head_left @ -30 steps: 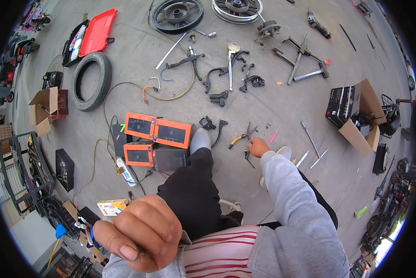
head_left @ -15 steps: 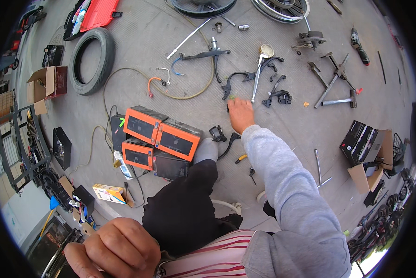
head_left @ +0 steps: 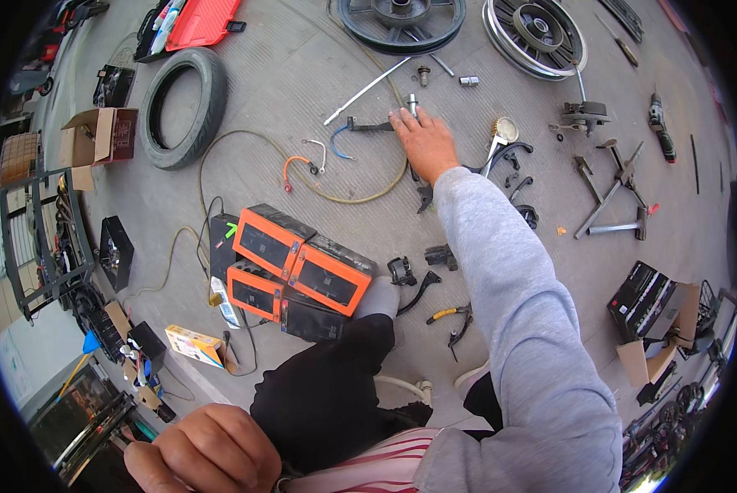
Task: The person disassembles a small mechanical component using pliers and a screwdriver, removes a pin, and applies lubricant to the part. They then handle a cylindrical filter-like object and place it aside.
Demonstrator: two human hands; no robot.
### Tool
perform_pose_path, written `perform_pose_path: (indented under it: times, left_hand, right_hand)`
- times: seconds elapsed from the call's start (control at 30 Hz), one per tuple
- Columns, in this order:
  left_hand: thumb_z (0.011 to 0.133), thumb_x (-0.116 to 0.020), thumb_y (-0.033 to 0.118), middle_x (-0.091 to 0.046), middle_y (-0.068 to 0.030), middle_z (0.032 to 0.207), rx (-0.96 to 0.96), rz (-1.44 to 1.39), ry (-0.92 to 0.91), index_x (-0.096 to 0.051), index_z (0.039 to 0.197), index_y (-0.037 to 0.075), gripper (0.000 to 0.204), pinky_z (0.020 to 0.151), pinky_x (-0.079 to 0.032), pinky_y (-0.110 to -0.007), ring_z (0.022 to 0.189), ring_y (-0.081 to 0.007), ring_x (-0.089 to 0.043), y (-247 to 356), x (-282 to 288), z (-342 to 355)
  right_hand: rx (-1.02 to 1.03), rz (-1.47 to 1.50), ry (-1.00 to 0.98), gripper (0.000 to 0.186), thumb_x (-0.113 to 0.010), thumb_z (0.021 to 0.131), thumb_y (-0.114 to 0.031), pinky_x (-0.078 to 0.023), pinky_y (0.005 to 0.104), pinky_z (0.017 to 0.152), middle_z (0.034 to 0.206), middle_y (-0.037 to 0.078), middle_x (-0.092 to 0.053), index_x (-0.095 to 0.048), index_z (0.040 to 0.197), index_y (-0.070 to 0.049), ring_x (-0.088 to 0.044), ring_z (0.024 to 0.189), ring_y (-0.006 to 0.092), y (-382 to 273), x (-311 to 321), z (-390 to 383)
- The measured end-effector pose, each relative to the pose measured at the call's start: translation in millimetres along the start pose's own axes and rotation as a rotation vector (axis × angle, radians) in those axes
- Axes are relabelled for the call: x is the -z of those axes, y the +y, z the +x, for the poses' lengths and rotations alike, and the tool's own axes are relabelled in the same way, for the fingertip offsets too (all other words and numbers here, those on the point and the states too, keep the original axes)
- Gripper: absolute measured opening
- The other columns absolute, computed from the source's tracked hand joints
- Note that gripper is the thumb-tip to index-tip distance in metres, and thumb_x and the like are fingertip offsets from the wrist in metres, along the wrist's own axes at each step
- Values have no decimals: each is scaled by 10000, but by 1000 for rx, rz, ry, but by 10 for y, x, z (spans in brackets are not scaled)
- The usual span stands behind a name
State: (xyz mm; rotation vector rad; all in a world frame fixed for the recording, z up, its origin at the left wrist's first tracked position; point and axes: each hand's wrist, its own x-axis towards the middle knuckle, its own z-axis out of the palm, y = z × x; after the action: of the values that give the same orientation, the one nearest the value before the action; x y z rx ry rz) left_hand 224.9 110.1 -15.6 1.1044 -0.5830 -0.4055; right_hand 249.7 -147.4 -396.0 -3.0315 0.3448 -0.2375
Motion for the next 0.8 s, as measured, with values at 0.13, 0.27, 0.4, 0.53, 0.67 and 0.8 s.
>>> perform_pose_path:
  times: [0.13, 0.27, 0.4, 0.53, 0.67, 0.8]
  left_hand:
    - [916, -613, 166, -533, -7, 665, 27, 27, -9, -534, 1043, 126, 155, 518, -374, -246, 549, -123, -460, -41, 12, 89]
    - [918, -607, 159, -533, -7, 657, 43, 26, -13, -529, 1024, 130, 134, 517, -379, -246, 547, -122, -467, -79, 41, 131]
    - [922, -602, 163, -527, -7, 650, 57, 23, -52, -528, 1015, 129, 124, 513, -376, -247, 544, -123, -463, -87, 82, 161]
    - [930, -596, 171, -518, -7, 642, 77, 42, -69, -530, 1014, 130, 114, 511, -372, -249, 541, -126, -455, -71, 80, 187]
    - [938, -589, 178, -514, -10, 639, 81, 29, -41, -529, 1019, 132, 112, 511, -369, -250, 539, -130, -451, -65, 56, 171]
    - [938, -593, 183, -521, -12, 645, 91, -17, -38, -532, 1023, 136, 115, 516, -371, -250, 543, -132, -455, -64, 83, 156]
  right_hand:
    - [-39, 117, -241, 277, -493, 899, -100, -465, 403, 878, 1173, 126, -563, -548, 1169, -70, -576, 1072, 268, -49, -22, 30]
    - [-334, 358, -258, 170, -586, 862, -144, -505, 458, 789, 1080, 151, -572, -557, 998, -46, -624, 946, 332, -165, 22, -154]
    - [-639, 501, -95, 289, -687, 801, -180, -519, 493, 784, 1061, 196, -586, -547, 998, -20, -636, 891, 404, -271, -74, -209]
    - [-751, 556, -215, 323, -696, 776, -190, -513, 474, 798, 962, 247, -624, -562, 978, 23, -627, 928, 419, -185, -223, -92]
    - [-810, 680, -282, 258, -629, 774, -141, -518, 427, 754, 845, 237, -644, -567, 938, 47, -647, 853, 380, -48, -156, -128]
    - [-987, 1429, -374, 241, -587, 800, -117, -530, 317, 638, 818, 129, -655, -586, 1004, 11, -664, 721, 219, 152, 211, -553]
